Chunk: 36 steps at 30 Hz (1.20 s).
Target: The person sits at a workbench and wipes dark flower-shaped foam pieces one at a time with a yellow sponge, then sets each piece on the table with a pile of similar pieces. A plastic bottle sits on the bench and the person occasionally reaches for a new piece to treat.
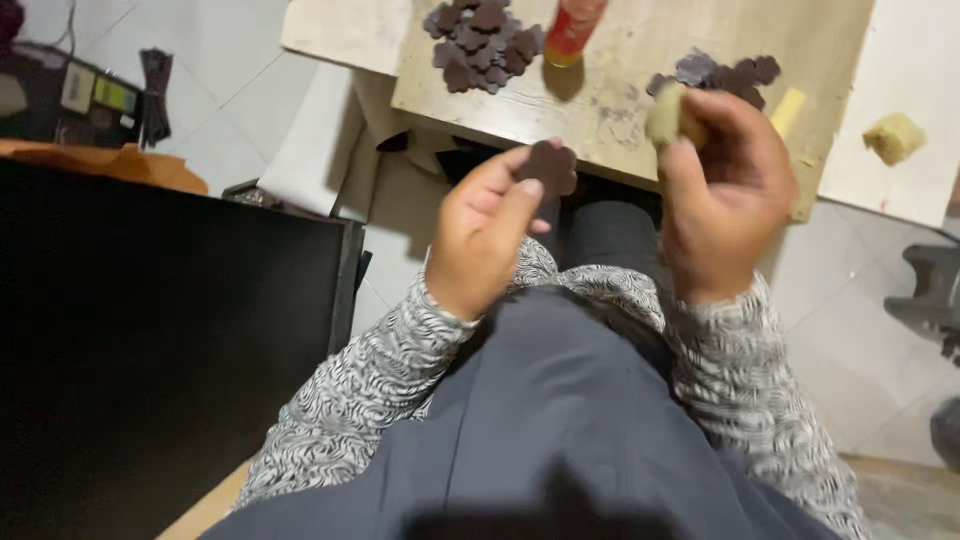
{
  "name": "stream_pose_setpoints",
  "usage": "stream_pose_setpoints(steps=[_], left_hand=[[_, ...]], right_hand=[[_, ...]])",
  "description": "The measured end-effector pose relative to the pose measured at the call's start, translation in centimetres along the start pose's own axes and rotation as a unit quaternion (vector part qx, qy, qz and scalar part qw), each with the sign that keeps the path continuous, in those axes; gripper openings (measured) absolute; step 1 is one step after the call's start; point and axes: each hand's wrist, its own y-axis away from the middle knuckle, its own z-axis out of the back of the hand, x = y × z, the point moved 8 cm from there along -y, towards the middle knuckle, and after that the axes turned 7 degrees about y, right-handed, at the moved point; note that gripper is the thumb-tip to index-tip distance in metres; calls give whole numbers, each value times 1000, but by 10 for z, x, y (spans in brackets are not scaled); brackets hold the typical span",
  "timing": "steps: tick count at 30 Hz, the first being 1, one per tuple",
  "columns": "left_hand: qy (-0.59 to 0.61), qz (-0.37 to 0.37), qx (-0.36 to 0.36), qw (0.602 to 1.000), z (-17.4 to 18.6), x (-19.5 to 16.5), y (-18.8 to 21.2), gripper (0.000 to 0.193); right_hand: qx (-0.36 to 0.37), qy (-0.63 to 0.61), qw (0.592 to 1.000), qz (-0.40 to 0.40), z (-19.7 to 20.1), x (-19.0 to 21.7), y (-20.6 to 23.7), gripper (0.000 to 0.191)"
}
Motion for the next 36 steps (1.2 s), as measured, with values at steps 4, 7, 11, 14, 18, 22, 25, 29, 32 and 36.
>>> stream_pose_setpoints(steps=[4,7,11,14,18,22,25,29,32,36], left_hand=[[-119,-64,20,991,-10,5,4,36],[-139,-26,20,990,-11,15,6,36],[-69,22,7,997,-5,25,6,37],[-64,2,22,998,-2,25,2,37],[-58,-45,56,996,-6,26,2,36],[-7,3,28,1000,2,36,2,36],[37,20,28,999,7,39,-5,36],[167,41,35,984,9,44,-9,39],[220,57,36,973,9,50,-11,37],[161,88,-27,983,17,62,-11,36]], right_hand=[[109,244,921,283,-36,57,32,26],[111,277,893,337,-47,53,27,24],[72,323,906,263,-32,38,11,26],[62,300,918,251,-24,47,19,26],[97,271,914,286,-41,58,32,27],[83,300,925,219,-39,46,20,30],[51,235,960,147,-24,38,21,33],[90,279,931,215,-38,39,36,31],[73,296,932,198,-39,27,28,28],[42,255,954,155,-27,22,26,27]])
